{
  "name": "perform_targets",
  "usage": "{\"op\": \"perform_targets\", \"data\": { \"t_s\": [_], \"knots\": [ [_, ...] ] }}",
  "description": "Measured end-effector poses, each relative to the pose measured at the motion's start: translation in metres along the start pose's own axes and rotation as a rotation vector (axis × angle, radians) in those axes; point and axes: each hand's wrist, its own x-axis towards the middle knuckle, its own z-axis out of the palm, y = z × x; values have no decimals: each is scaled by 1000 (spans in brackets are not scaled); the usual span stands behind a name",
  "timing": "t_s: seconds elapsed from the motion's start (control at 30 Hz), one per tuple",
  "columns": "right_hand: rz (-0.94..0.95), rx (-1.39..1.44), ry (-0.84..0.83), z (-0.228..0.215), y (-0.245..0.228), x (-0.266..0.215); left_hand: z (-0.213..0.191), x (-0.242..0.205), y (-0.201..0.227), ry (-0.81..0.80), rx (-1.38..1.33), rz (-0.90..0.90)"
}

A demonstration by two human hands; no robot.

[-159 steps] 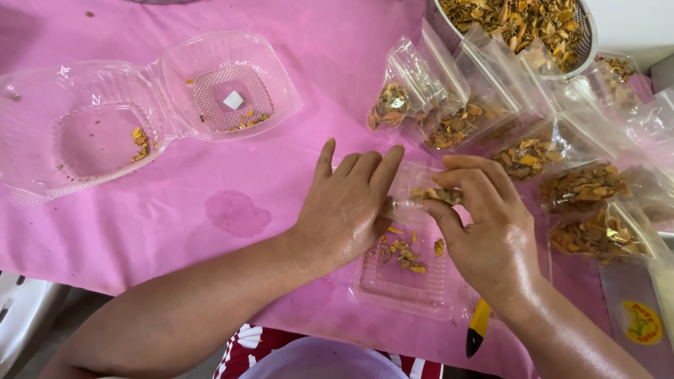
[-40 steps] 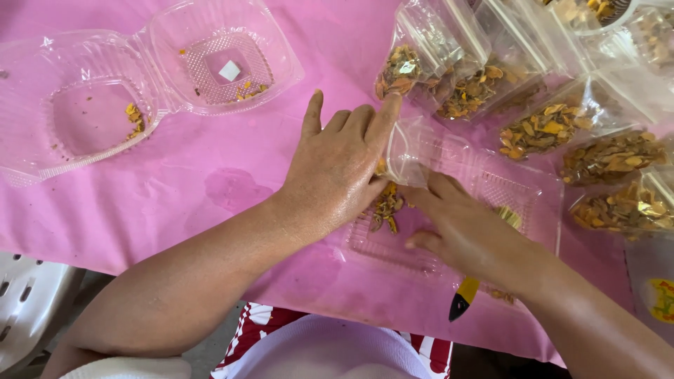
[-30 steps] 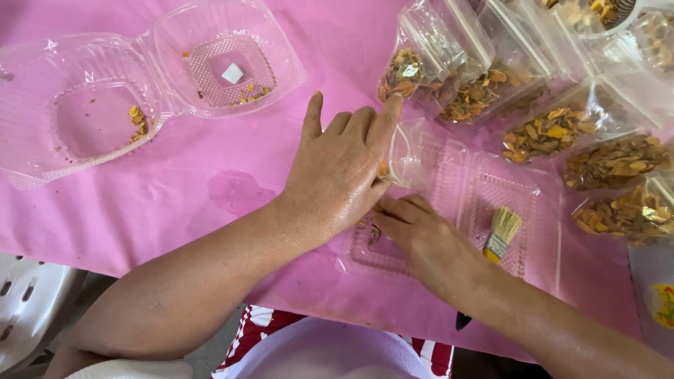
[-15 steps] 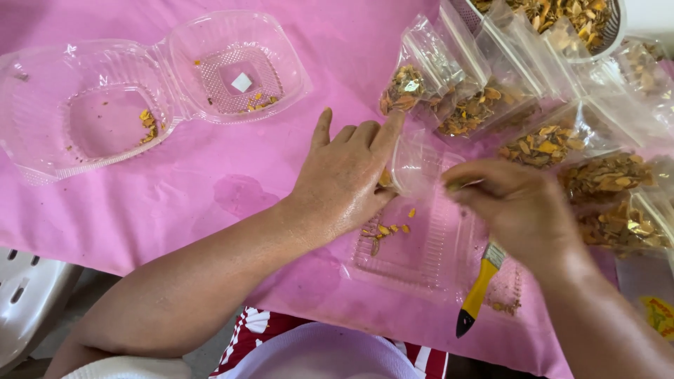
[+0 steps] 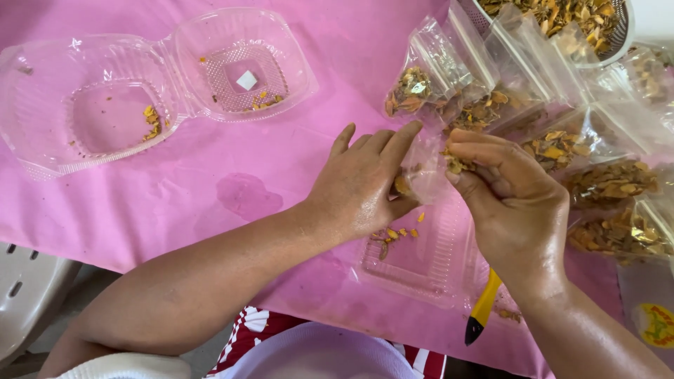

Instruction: Sorting and packaging dried tea leaves into plastic containers using hands and a brush.

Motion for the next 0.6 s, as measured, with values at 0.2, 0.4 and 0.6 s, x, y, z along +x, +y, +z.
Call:
{"op": "perform_targets", "data": {
  "t_s": [0.2,0.4,0.6],
  "knots": [
    [-63,-149,-49,-2,-13,-4,4,-1,0,20,-76,3],
    [-214,-287,-41,-9,-20,-1,8,-1,0,2,-109,-4],
    [-369,-236,-15,-28,-21,-5,1,2,0,30,-112,32]
  ]
}}
